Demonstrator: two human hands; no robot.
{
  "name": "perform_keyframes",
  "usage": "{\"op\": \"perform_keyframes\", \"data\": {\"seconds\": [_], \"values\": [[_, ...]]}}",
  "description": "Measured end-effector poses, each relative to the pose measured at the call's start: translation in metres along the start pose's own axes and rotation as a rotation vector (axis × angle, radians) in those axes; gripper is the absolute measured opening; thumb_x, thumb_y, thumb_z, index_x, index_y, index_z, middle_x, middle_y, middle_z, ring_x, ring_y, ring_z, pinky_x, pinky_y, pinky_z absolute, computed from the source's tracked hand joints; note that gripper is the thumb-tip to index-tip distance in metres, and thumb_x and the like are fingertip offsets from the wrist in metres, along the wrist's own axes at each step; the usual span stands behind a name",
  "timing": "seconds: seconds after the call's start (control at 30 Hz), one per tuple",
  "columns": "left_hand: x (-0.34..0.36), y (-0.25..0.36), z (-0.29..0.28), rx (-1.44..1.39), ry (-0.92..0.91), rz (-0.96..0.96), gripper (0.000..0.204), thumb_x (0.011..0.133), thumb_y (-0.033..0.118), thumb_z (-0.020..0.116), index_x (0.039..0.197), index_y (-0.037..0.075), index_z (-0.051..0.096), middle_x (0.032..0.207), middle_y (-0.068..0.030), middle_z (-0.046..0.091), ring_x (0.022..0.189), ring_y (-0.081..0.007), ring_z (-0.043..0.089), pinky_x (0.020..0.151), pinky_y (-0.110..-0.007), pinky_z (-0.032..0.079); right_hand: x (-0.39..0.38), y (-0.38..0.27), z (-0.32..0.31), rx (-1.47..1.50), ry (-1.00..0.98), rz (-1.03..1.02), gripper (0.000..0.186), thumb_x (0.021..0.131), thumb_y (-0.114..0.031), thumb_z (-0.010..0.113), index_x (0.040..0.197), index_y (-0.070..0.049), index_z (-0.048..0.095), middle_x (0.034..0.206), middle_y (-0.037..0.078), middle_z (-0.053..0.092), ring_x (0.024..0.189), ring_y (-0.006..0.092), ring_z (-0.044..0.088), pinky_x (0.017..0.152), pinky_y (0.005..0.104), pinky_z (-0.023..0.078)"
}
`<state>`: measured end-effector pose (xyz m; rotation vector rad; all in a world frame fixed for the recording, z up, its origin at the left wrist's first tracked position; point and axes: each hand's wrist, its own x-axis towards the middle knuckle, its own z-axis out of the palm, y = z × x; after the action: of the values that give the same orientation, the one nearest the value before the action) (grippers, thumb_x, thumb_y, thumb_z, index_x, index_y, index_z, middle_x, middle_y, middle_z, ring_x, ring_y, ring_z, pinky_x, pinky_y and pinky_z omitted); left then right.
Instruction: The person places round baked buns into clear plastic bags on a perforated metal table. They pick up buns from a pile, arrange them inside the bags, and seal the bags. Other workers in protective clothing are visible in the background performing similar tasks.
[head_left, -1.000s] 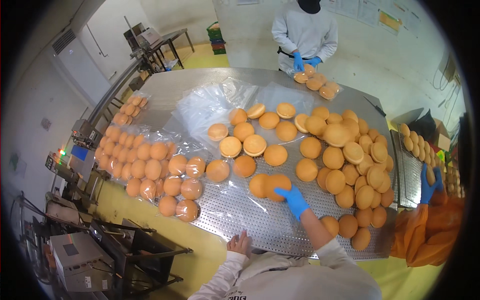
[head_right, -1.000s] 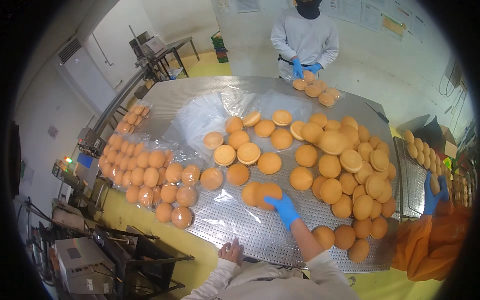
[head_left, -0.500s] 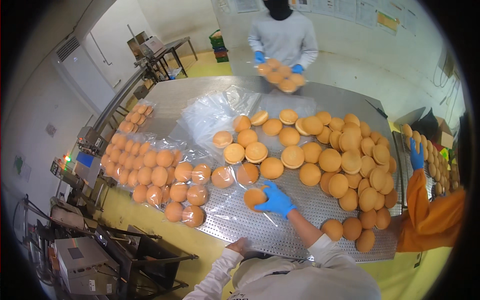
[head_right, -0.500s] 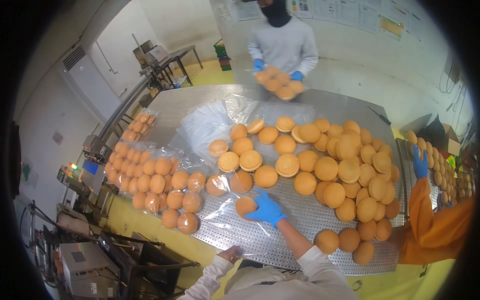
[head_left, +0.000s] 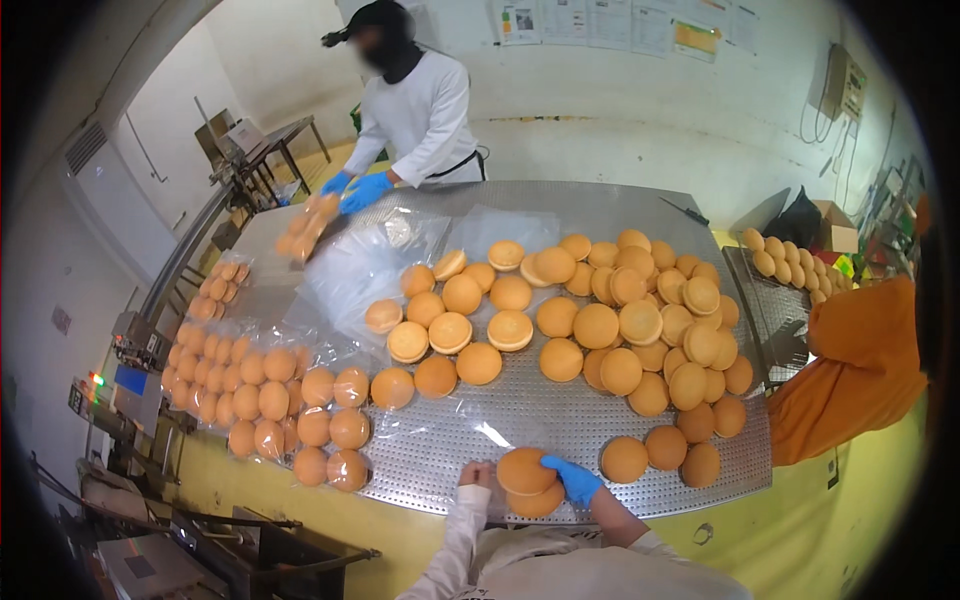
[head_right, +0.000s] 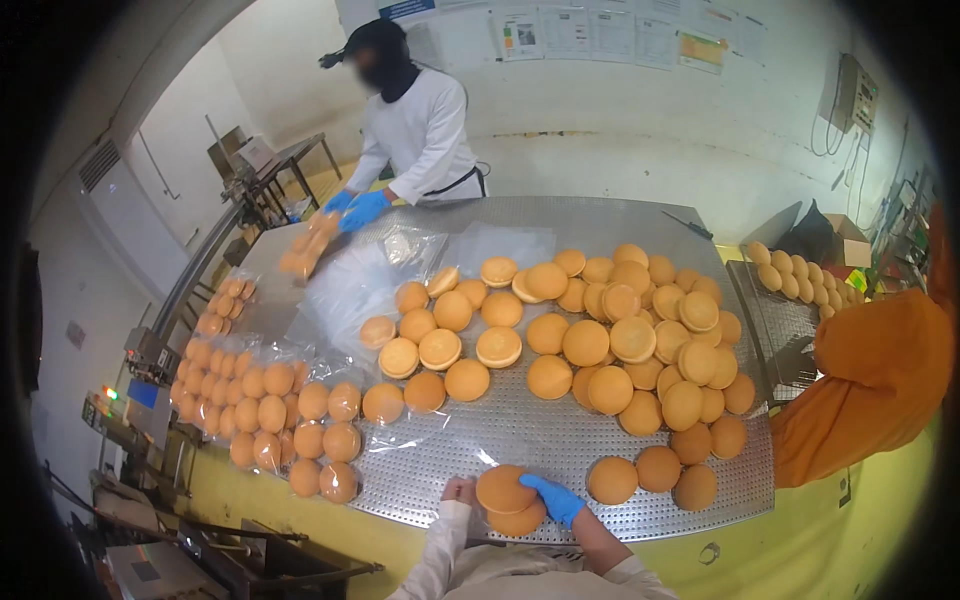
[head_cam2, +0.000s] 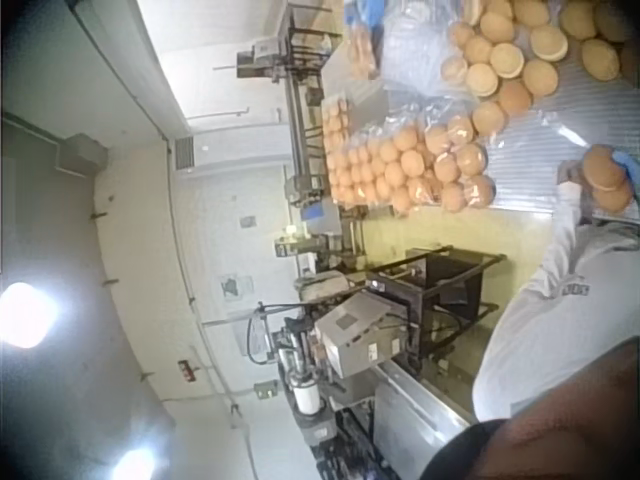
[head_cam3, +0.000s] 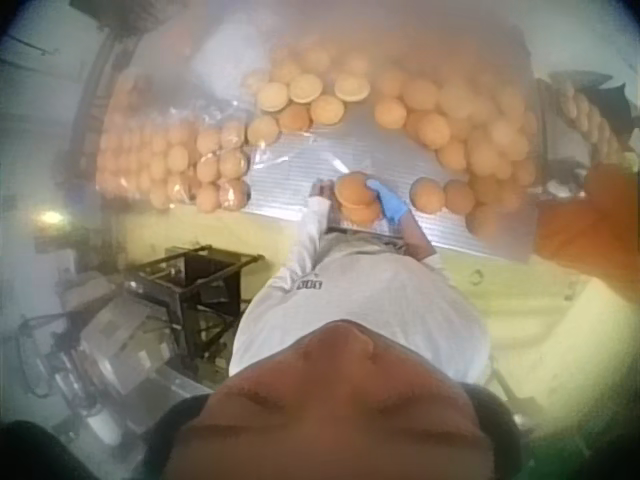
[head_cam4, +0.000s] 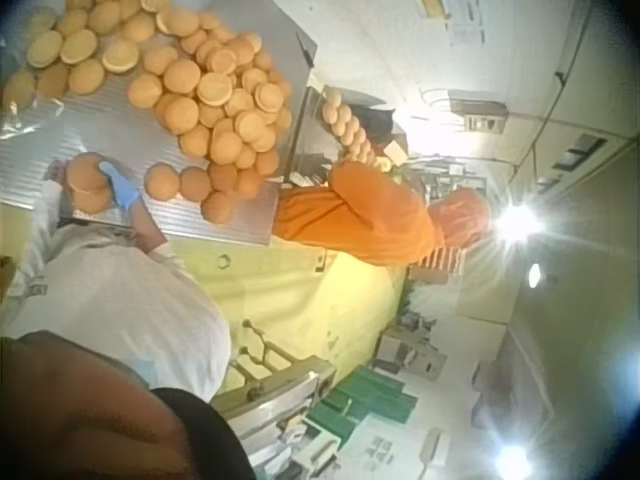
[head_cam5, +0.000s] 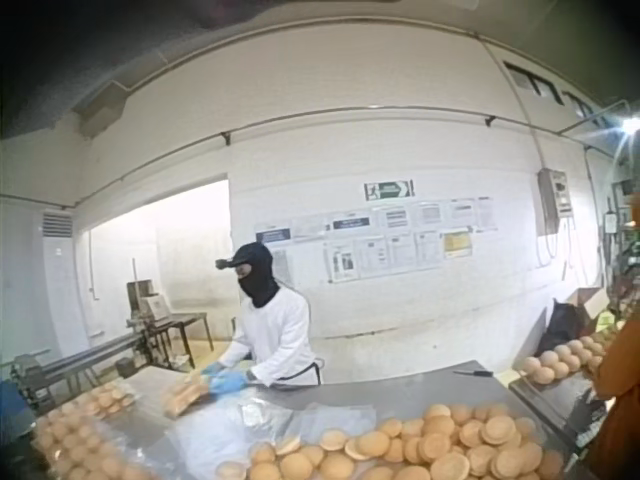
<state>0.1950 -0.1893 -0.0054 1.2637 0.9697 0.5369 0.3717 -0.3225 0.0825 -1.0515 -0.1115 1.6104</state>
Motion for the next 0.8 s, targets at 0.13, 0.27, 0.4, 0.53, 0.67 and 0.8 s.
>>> {"op": "perform_keyframes", "data": {"seconds": [0.13,0.27,0.4,0.53,0.67,0.8], "values": [[-0.035,0.110,0.016,0.627,-0.059,0.455,0.018,0.090,0.021,0.050,0.083,0.004,0.053,0.075,-0.0130,0.055,0.066,-0.0272,0.056,0.061,-0.040,0.046,0.003,-0.022,0.014,-0.009,0.024,0.011,0.053,0.087,-0.038,0.055,0.125,-0.002,0.047,0.123,0.012,0.054,0.109,0.0226,0.054,0.098,0.0370,0.042],[-0.066,0.169,0.034,0.870,-0.174,0.520,0.020,0.090,0.021,0.049,0.081,0.003,0.053,0.076,-0.0187,0.054,0.070,-0.0380,0.054,0.063,-0.044,0.045,0.020,-0.031,0.044,0.282,0.200,-0.266,0.049,0.088,-0.032,0.055,0.125,-0.002,0.047,0.120,0.011,0.055,0.107,0.0199,0.055,0.096,0.0351,0.043],[-0.051,0.145,0.056,0.839,-0.245,0.756,0.019,0.090,0.021,0.049,0.083,0.003,0.052,0.077,-0.0181,0.055,0.072,-0.0374,0.056,0.064,-0.043,0.046,0.044,0.007,0.043,-0.286,0.082,-0.366,0.041,0.090,-0.021,0.053,0.126,-0.001,0.045,0.122,0.014,0.052,0.108,0.0208,0.054,0.095,0.0352,0.044],[-0.080,0.152,0.087,0.630,-0.419,0.827,0.018,0.088,0.020,0.049,0.080,0.004,0.051,0.077,-0.0178,0.056,0.070,-0.0356,0.056,0.061,-0.043,0.046,0.053,-0.025,0.073,0.120,-0.524,-0.287,0.048,0.093,-0.012,0.047,0.135,0.005,0.033,0.133,0.015,0.044,0.121,0.0199,0.045,0.105,0.0304,0.034],[-0.065,0.228,0.083,0.513,-0.349,0.782,0.017,0.086,0.016,0.053,0.074,0.004,0.049,0.068,-0.0166,0.054,0.060,-0.0331,0.054,0.053,-0.040,0.043,0.092,-0.049,0.120,-0.076,-0.444,-0.581,0.050,0.095,-0.021,0.044,0.137,0.002,0.030,0.130,0.015,0.047,0.118,0.0213,0.047,0.104,0.0278,0.034],[-0.082,0.254,0.093,0.618,-0.459,0.767,0.015,0.082,0.011,0.059,0.075,0.005,0.046,0.062,-0.0150,0.052,0.053,-0.0319,0.054,0.047,-0.039,0.042,0.153,-0.059,0.134,-0.967,-0.132,-0.757,0.050,0.098,-0.026,0.038,0.140,-0.002,0.027,0.129,0.015,0.047,0.116,0.0200,0.047,0.100,0.0287,0.036]]}}
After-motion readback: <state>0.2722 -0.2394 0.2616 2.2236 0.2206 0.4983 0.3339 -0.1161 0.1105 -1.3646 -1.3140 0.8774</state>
